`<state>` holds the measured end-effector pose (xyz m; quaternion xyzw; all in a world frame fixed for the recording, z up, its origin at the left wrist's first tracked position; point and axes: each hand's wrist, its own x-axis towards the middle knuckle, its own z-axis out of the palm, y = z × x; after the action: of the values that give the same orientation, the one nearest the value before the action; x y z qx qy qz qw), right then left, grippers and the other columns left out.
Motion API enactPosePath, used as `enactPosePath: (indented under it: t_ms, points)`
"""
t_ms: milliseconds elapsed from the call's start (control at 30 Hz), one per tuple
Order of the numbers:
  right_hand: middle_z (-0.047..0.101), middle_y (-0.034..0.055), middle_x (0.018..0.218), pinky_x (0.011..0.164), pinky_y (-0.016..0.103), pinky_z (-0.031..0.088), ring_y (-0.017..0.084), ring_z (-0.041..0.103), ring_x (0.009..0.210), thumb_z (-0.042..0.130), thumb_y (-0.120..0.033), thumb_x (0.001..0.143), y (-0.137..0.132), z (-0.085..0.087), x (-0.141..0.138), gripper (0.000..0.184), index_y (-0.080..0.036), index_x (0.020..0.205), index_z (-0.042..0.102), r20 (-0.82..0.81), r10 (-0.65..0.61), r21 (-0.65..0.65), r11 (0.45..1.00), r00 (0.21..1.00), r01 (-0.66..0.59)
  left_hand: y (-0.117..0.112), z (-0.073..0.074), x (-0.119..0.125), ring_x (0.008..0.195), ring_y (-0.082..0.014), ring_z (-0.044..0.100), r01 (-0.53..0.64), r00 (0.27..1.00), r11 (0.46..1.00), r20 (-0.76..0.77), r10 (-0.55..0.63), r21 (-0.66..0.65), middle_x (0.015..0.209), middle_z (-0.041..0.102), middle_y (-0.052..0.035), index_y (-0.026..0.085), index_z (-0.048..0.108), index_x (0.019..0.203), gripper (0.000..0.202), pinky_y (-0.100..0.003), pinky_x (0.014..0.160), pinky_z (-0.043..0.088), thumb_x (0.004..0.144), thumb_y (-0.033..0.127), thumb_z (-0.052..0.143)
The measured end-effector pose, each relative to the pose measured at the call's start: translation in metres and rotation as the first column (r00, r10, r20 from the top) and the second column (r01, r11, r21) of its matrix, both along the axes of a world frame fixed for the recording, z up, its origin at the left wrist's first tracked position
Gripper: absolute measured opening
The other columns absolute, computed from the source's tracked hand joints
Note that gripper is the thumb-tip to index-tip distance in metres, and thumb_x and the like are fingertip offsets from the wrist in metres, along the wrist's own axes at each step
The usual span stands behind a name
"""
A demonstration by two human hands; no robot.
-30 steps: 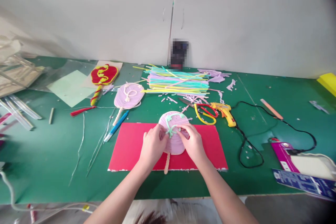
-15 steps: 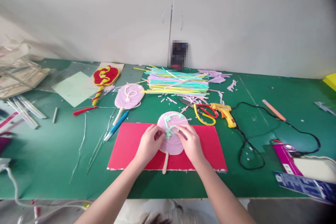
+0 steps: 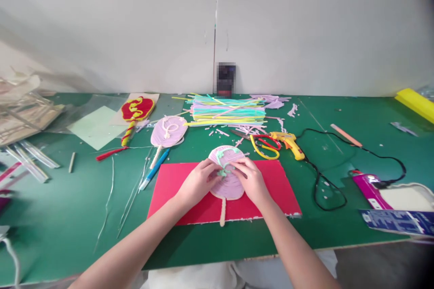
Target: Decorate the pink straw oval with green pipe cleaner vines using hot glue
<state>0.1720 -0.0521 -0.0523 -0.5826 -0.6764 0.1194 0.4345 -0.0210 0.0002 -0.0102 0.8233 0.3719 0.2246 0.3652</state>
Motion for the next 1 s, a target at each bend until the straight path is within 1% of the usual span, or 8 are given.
enactPosePath:
  t_ms: [233,333,400,467,567,667,900,1000]
  points:
    - [0.063,0.0069,0.097,0.084,0.033,0.052,0.019,0.061,0.093,0.052,-0.024,0.088,0.0,0.003,-0.001,0.026,-0.025,0.109,0.067,-0.003,-0.032,-0.023,0.999,0.999,0.032,0.008,0.001,0.003,0.072,-0.0126,0.058,-0.031,1.0,0.999,0.002,0.031,-0.03,0.095,0.059,-0.0034,0.021,0.066,0.094,0.017,-0.025,0.07,0.051,0.081,0.02,0.055]
    - [0.063,0.0071,0.098,0.084,0.033,0.053,0.019,0.061,0.093,0.052,-0.023,0.088,0.0,0.006,-0.002,0.026,-0.025,0.109,0.067,-0.006,-0.027,-0.026,0.999,1.0,0.027,0.008,0.001,0.004,0.088,-0.017,0.06,-0.068,0.998,0.998,0.011,0.068,0.003,0.107,0.059,-0.006,0.021,0.066,0.093,0.017,-0.03,0.082,0.051,0.08,0.018,0.055]
    - [0.063,0.007,0.098,0.084,0.033,0.053,0.019,0.061,0.093,0.053,-0.022,0.088,-0.001,0.008,-0.002,0.026,-0.025,0.109,0.067,-0.006,-0.02,-0.026,0.999,1.0,0.02,0.005,-0.001,0.004,0.102,-0.0204,0.058,-0.096,0.995,0.994,0.015,0.095,0.06,0.113,0.061,-0.0066,0.021,0.066,0.094,0.018,-0.035,0.092,0.047,0.081,0.016,0.054]
    - [0.062,0.0067,0.097,0.084,0.033,0.052,0.019,0.061,0.094,0.053,-0.021,0.087,-0.001,0.008,-0.002,0.025,-0.025,0.108,0.067,-0.006,-0.012,-0.028,1.0,1.0,0.011,0.002,-0.004,0.005,0.108,-0.0218,0.055,-0.115,0.993,0.988,0.007,0.115,0.108,0.117,0.062,-0.0059,0.021,0.066,0.095,0.019,-0.038,0.097,0.045,0.082,0.015,0.054]
    - [0.062,0.0062,0.098,0.084,0.032,0.052,0.018,0.061,0.094,0.053,-0.021,0.088,-0.002,0.007,-0.002,0.025,-0.025,0.108,0.067,-0.011,0.0,-0.029,1.0,1.0,0.0,-0.002,-0.008,0.004,0.109,-0.0218,0.054,-0.121,0.992,0.985,-0.001,0.122,0.12,0.121,0.062,-0.0047,0.022,0.066,0.096,0.02,-0.039,0.096,0.046,0.082,0.013,0.055]
    - [0.062,0.0062,0.097,0.084,0.032,0.052,0.018,0.061,0.094,0.055,-0.022,0.087,-0.002,0.005,-0.001,0.025,-0.025,0.108,0.067,-0.012,0.006,-0.035,0.999,1.0,-0.007,-0.001,-0.009,0.003,0.11,-0.0212,0.054,-0.109,0.994,0.99,0.001,0.11,0.088,0.119,0.065,-0.0043,0.022,0.066,0.097,0.022,-0.037,0.095,0.046,0.081,0.011,0.056]
    - [0.063,0.0059,0.096,0.082,0.032,0.053,0.018,0.061,0.091,0.055,-0.022,0.087,0.001,-0.002,0.0,0.024,-0.026,0.107,0.068,-0.008,0.006,-0.025,1.0,1.0,-0.006,0.006,-0.008,0.0,0.109,-0.0213,0.054,-0.059,0.998,0.997,0.018,0.058,0.05,0.119,0.064,-0.004,0.023,0.066,0.097,0.02,-0.039,0.095,0.047,0.082,0.016,0.056]
    - [0.063,0.0062,0.097,0.083,0.033,0.053,0.019,0.061,0.093,0.056,-0.025,0.087,-0.001,0.001,-0.004,0.024,-0.025,0.108,0.067,-0.013,-0.003,-0.027,1.0,1.0,0.003,0.007,-0.009,-0.001,0.109,-0.021,0.054,-0.06,0.998,0.997,0.027,0.059,0.04,0.119,0.064,-0.0038,0.024,0.065,0.1,0.021,-0.038,0.095,0.047,0.083,0.018,0.055]
